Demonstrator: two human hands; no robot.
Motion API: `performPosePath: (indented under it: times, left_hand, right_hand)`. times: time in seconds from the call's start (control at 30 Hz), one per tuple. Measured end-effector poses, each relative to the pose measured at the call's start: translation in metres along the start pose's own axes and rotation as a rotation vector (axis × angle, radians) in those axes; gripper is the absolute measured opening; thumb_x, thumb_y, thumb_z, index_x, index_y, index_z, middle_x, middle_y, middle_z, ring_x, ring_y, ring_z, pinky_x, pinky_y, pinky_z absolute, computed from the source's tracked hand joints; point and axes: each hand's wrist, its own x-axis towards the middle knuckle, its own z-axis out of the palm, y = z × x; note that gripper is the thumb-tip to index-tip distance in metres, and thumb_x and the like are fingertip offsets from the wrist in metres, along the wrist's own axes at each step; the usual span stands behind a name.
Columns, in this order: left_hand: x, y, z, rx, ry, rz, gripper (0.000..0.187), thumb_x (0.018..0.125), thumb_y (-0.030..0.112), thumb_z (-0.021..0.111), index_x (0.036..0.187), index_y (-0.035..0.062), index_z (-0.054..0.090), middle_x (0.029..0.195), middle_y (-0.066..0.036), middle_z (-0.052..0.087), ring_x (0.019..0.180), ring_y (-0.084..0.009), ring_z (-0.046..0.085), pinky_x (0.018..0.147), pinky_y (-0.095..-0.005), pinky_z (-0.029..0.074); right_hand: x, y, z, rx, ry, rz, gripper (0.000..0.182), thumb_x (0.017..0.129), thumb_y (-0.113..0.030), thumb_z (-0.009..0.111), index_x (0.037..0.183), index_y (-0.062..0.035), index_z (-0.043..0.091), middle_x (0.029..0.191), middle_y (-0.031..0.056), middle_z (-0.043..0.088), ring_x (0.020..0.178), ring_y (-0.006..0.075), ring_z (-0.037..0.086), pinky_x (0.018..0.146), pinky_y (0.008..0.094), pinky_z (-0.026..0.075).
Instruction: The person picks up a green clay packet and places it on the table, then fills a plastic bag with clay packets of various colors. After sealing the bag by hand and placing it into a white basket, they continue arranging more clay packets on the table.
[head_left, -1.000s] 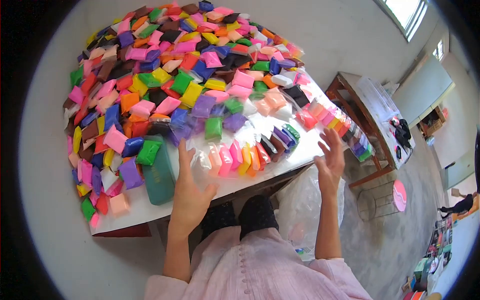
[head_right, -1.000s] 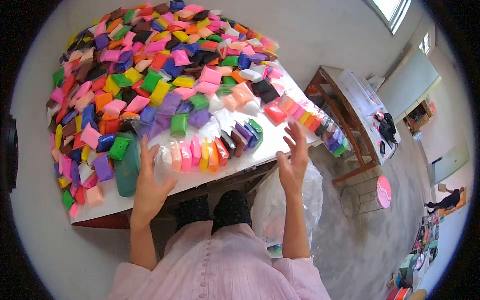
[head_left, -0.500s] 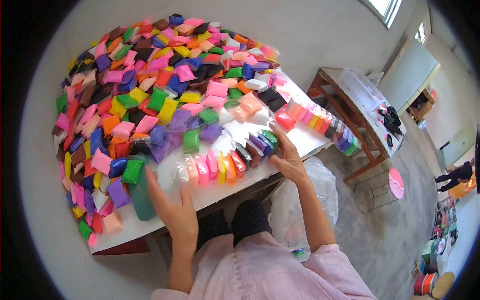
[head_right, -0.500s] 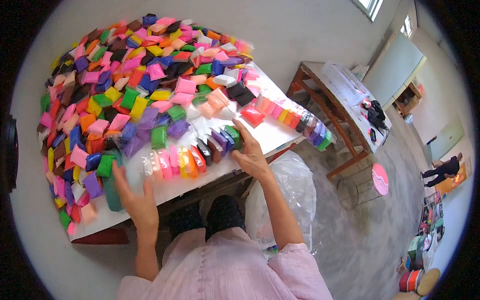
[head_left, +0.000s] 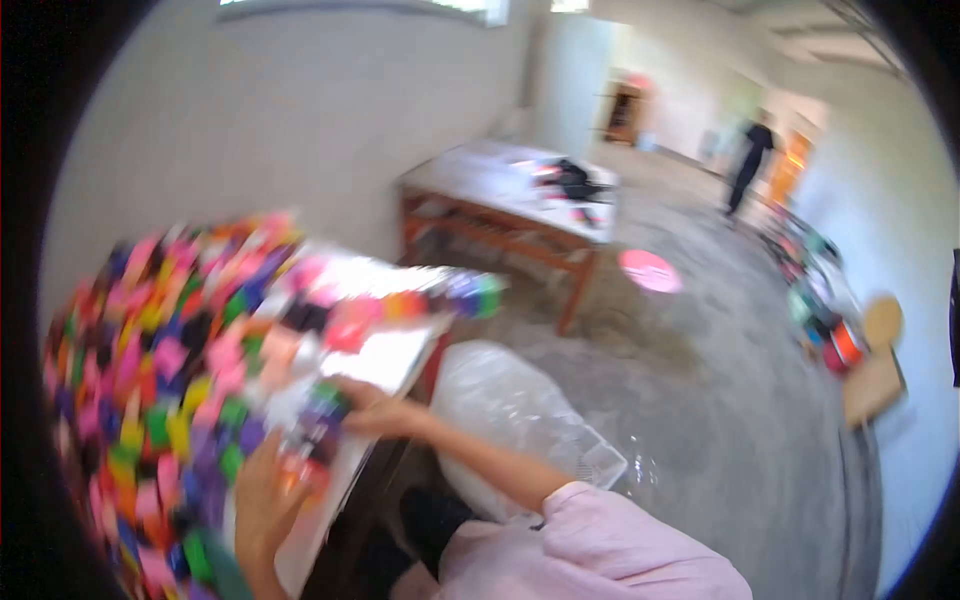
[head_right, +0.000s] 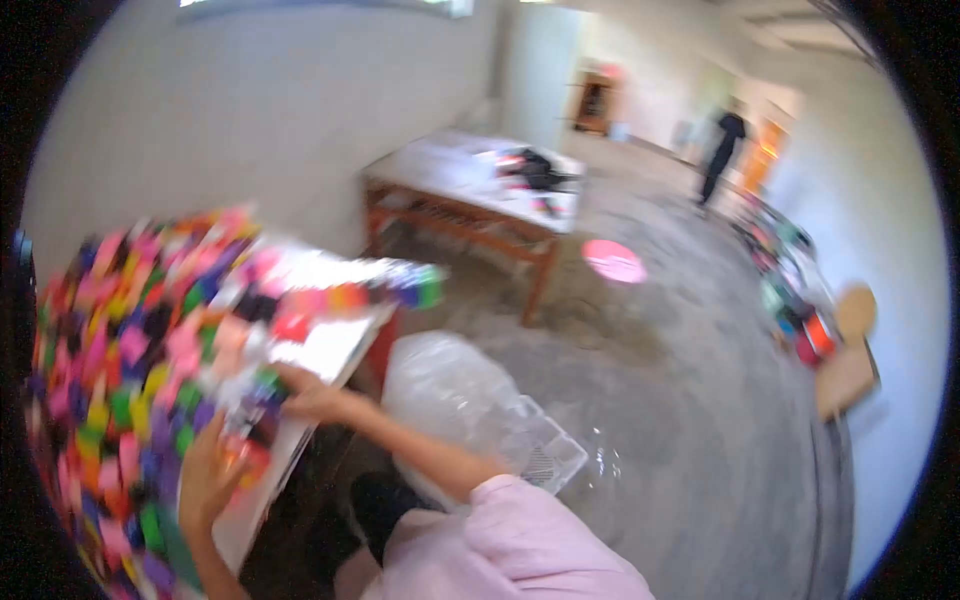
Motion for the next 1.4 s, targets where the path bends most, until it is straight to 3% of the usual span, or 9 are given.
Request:
performPosePath:
  times: [0.03,0.2,0.3,0.4,0.6,0.8,0.93,1.17,1.4]
  left_hand:
    - [-0.001,-0.012,0.005,-0.243,0.032,-0.016,0.076,0.077,0.023,0.072,0.141,-0.0045,0.042,0.120,-0.025,0.061,0.110,-0.0380,0.059,0.095,-0.0437,0.045]
    - [0.003,-0.005,-0.008,0.111,-0.036,-0.016,0.054,0.091,0.021,0.068,0.140,0.0071,0.051,0.097,-0.024,0.066,0.076,-0.0372,0.062,0.072,-0.0432,0.050]
    - [0.008,-0.005,-0.006,0.142,-0.054,0.036,0.057,0.092,0.031,0.066,0.140,0.0052,0.049,0.090,-0.020,0.066,0.073,-0.0352,0.062,0.064,-0.0391,0.050]
    - [0.006,-0.010,0.006,0.185,0.181,0.353,0.053,0.093,0.031,0.063,0.137,0.0037,0.052,0.085,-0.020,0.066,0.068,-0.0350,0.061,0.063,-0.0388,0.050]
    - [0.008,-0.025,0.002,0.051,-0.056,0.179,0.043,0.091,0.025,0.065,0.127,0.0010,0.059,0.098,-0.021,0.067,0.082,-0.0368,0.065,0.071,-0.0415,0.051]
    - [0.013,-0.042,0.011,0.216,0.175,0.358,0.042,0.090,0.027,0.066,0.123,0.0004,0.061,0.113,-0.022,0.063,0.101,-0.0409,0.060,0.088,-0.0440,0.048]
    - [0.014,-0.030,0.007,0.219,0.117,0.385,0.048,0.087,0.030,0.068,0.125,0.0012,0.059,0.112,-0.021,0.063,0.099,-0.0407,0.061,0.085,-0.0444,0.050]
    - [0.015,-0.012,0.002,0.244,-0.024,0.070,0.054,0.086,0.031,0.069,0.129,0.0015,0.056,0.108,-0.021,0.063,0.095,-0.0384,0.061,0.083,-0.0426,0.049]
    - [0.023,-0.050,0.007,0.137,0.007,0.159,0.059,0.080,0.026,0.072,0.132,0.0025,0.054,0.111,-0.021,0.062,0.100,-0.0360,0.061,0.086,-0.0431,0.047]
  right_hand:
    - [0.003,0.000,0.006,-0.066,0.096,-0.058,0.078,0.070,-0.012,0.063,0.143,0.0012,0.039,0.134,0.0191,0.051,0.128,0.0281,0.046,0.111,0.0371,0.034]
    - [-0.001,-0.014,0.004,-0.060,0.165,-0.092,0.073,0.065,-0.007,0.059,0.137,0.0006,0.045,0.128,0.0203,0.054,0.125,0.0323,0.050,0.110,0.0372,0.036]
    - [-0.004,-0.017,0.004,-0.080,0.150,-0.096,0.074,0.063,-0.004,0.058,0.136,0.0008,0.045,0.128,0.0205,0.053,0.125,0.0343,0.049,0.110,0.0385,0.036]
    - [-0.002,-0.018,0.004,-0.083,0.148,-0.085,0.074,0.063,-0.003,0.058,0.136,0.0007,0.045,0.128,0.0207,0.053,0.125,0.0350,0.049,0.110,0.0387,0.036]
    - [-0.001,-0.016,0.005,-0.110,0.129,-0.067,0.074,0.065,-0.004,0.059,0.137,0.0007,0.045,0.128,0.0202,0.053,0.125,0.0345,0.049,0.110,0.0382,0.036]
    - [0.001,-0.011,0.003,-0.059,0.099,-0.045,0.075,0.064,-0.006,0.059,0.137,0.0014,0.043,0.132,0.0188,0.052,0.129,0.0297,0.047,0.111,0.0359,0.033]
    - [0.002,-0.014,-0.001,-0.026,0.061,-0.048,0.080,0.061,-0.012,0.058,0.139,0.0008,0.041,0.134,0.0195,0.049,0.131,0.0317,0.044,0.114,0.0363,0.029]
    - [0.006,0.000,0.002,0.000,0.075,-0.063,0.080,0.062,-0.014,0.063,0.139,-0.0025,0.043,0.134,0.0189,0.052,0.128,0.0302,0.048,0.112,0.0353,0.033]
    - [0.007,-0.004,0.003,-0.054,0.030,0.049,0.077,0.064,-0.010,0.061,0.139,-0.0048,0.045,0.132,0.0180,0.052,0.129,0.0298,0.047,0.113,0.0366,0.032]
